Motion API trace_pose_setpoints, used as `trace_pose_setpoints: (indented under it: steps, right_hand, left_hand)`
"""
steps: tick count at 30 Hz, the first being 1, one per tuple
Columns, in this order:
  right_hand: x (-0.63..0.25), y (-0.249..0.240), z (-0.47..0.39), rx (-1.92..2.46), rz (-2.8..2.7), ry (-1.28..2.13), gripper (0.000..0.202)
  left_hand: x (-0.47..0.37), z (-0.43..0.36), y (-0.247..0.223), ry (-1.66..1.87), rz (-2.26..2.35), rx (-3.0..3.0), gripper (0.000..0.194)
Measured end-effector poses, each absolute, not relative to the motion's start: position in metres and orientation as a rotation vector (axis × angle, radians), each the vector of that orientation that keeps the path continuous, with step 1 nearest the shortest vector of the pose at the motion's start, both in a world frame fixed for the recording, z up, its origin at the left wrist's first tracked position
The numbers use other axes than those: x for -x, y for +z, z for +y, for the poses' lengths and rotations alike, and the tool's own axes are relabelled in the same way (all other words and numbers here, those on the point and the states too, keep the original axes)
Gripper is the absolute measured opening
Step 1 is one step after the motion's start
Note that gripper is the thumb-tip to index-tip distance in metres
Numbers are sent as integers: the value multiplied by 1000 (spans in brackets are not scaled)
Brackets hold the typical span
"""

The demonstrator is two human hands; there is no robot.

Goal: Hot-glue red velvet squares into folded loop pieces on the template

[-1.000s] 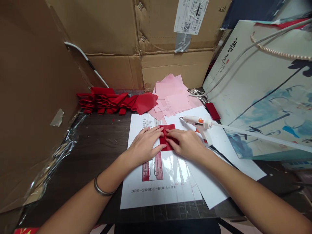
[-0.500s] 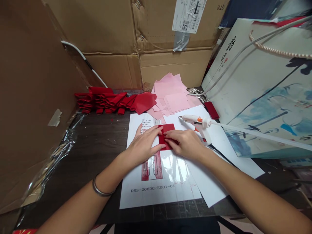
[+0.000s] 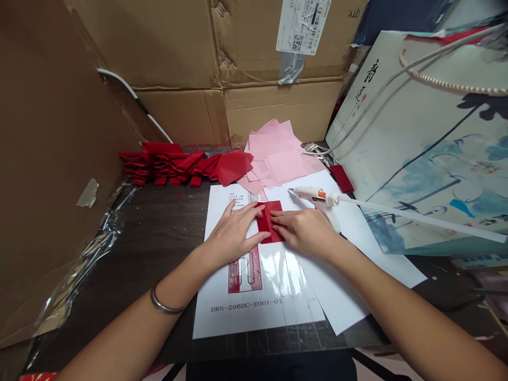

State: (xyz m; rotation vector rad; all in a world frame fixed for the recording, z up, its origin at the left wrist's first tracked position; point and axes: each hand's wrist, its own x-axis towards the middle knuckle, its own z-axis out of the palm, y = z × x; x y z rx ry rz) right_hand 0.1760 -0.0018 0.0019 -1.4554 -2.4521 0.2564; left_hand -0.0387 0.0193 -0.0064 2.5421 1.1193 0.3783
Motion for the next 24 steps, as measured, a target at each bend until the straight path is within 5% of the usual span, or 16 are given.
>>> trace_pose_setpoints:
  steps: [24]
  right_hand:
    - [-180,23,-12,1643,-2458,84,24]
  left_hand:
    - [31,16,1,203,1128,-2549,64]
